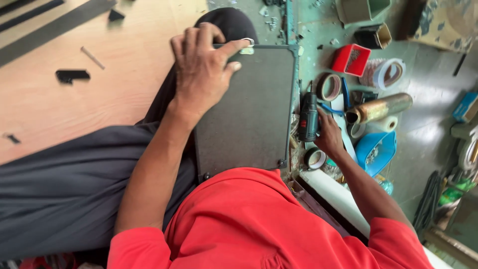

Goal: The person sits on the floor with a picture frame on their lap and attaches a metal D-ring hanger to its back. They position the hanger, tap it with a hammer, measure its placement with a ruler, and drive a screw using a cordless drill.

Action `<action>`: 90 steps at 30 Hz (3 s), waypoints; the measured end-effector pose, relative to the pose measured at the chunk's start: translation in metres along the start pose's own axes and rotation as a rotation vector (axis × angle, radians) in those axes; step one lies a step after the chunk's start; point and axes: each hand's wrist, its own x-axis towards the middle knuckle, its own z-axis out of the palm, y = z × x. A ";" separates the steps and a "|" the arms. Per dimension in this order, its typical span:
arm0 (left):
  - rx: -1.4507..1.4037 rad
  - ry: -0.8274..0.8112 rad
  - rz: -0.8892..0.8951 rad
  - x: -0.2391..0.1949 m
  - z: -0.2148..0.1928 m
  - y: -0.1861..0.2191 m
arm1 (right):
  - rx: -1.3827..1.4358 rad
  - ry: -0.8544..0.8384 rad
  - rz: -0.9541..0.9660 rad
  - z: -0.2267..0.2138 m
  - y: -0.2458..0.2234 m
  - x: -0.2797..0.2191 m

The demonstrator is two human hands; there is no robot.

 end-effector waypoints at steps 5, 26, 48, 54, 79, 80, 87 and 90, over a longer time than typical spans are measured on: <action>-0.028 0.044 0.005 -0.004 0.000 0.001 | 0.398 0.324 -0.153 -0.044 -0.020 0.003; -0.101 0.087 -0.031 -0.001 0.011 0.002 | 0.326 -0.088 -0.554 -0.295 -0.212 0.068; -0.063 0.108 -0.061 0.000 0.020 0.003 | -0.086 -0.119 -0.539 -0.319 -0.231 0.082; -0.111 0.110 -0.080 0.001 0.016 0.006 | 0.020 -0.167 -0.555 -0.317 -0.213 0.087; -0.098 0.114 -0.095 0.004 0.022 0.005 | -0.186 -0.191 -0.522 -0.324 -0.226 0.088; -0.120 0.111 -0.102 0.003 0.022 0.005 | -0.092 -0.198 -0.519 -0.323 -0.222 0.088; -0.128 0.125 -0.107 0.005 0.024 0.006 | 0.039 -0.219 -0.681 -0.316 -0.190 0.099; -0.120 0.139 -0.102 0.004 0.025 0.006 | -0.044 -0.224 -0.571 -0.325 -0.200 0.097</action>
